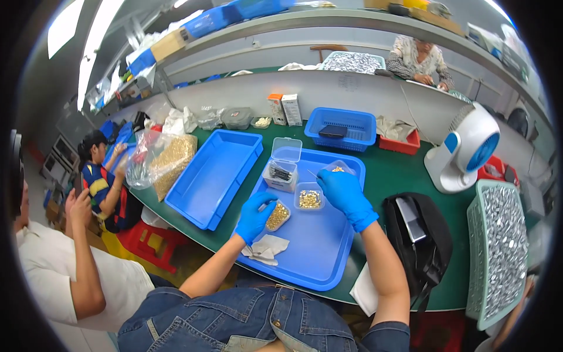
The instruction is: Sorting small yellow hardware components from a tray into individual plastic containers on a workstation.
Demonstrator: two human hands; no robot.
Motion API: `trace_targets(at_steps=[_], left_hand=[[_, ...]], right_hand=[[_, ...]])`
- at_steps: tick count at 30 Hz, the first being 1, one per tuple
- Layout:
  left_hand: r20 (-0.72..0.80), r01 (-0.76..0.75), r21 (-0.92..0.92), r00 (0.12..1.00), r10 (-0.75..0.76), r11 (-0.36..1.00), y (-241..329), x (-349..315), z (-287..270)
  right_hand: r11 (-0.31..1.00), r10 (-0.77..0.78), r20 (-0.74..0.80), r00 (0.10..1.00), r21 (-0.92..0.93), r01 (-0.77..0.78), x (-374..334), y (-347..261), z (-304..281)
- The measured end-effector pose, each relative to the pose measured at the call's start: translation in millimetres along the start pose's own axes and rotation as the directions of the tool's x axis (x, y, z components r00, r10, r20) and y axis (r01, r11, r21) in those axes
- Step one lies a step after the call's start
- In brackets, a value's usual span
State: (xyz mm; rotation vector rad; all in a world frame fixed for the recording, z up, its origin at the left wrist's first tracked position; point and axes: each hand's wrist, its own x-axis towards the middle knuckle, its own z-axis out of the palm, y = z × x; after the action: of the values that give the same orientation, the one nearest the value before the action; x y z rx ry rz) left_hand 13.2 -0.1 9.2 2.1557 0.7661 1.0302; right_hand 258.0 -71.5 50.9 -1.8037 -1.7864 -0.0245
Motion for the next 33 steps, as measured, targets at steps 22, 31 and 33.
trace_targets(at_steps=[22, 31, 33], left_hand=[[0.369, 0.78, -0.409, 0.616, -0.696, 0.473, -63.9, -270.7, -96.9], [0.417, 0.877, -0.435, 0.396, -0.818, 0.203, -137.8, -375.8, -23.7], [0.422, 0.882, -0.442, 0.365, -0.83, 0.164, -148.2, -367.1, -14.4]], right_hand=[[0.985, -0.143, -0.248, 0.958, 0.057, 0.162, -8.0, -26.7, -43.3], [0.802, 0.205, -0.052, 0.977, 0.581, -0.138, 8.1, -9.6, -19.5], [0.683, 0.337, -0.03, 0.941, 0.696, -0.223, -1.5, 8.3, -13.6]])
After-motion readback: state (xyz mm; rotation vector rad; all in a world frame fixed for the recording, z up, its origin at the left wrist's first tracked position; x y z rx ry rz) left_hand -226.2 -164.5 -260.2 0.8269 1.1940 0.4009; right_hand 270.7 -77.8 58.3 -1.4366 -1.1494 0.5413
